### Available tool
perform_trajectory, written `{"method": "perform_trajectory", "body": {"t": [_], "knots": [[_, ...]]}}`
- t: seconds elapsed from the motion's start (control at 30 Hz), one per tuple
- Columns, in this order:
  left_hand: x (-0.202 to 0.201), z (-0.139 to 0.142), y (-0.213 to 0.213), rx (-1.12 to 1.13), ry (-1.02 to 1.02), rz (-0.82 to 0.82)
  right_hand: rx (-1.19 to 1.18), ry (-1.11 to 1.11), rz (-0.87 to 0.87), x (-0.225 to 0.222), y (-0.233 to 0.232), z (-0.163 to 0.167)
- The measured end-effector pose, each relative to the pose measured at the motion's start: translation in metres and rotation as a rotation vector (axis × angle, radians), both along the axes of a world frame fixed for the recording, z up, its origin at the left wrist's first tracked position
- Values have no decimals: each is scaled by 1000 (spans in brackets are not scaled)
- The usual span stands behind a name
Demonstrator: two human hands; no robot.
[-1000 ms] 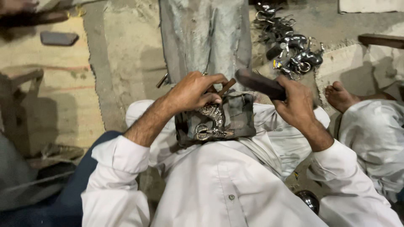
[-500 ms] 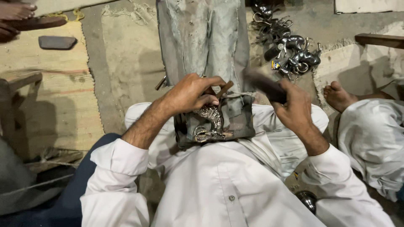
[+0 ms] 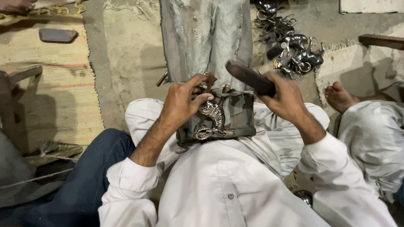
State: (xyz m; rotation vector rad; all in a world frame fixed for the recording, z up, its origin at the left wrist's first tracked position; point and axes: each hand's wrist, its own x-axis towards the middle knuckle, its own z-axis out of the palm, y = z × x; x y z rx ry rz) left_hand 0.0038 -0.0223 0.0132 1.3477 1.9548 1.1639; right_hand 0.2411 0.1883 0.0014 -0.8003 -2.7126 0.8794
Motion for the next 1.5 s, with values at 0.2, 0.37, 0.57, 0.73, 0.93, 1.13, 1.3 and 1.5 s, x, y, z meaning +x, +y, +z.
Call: {"method": "perform_trajectory", "body": {"t": [0.2,0.37,0.57,0.73,0.93,1.13,1.3,1.5], "knots": [[5,-5,-1,24,-17,52,107,3,53,-42,25,27],[4,-1,1,-11,43,65,425,-361,266,-65,48,66],[5,-5,2,11,57,44,200,-347,91,-68,43,77],[6,-9,1,48,42,9,458,-282,255,-62,40,67],[5,-6,-2,-15,39,19,484,-302,245,-53,42,57],[6,-5,-3,123,35,-21,269,-111,190,-46,47,57],[5,-1,-3,55,94,-32,117,-22,34,-39,43,48],[5,6,-3,28,64,-51,402,3,148,-31,40,43]]}}
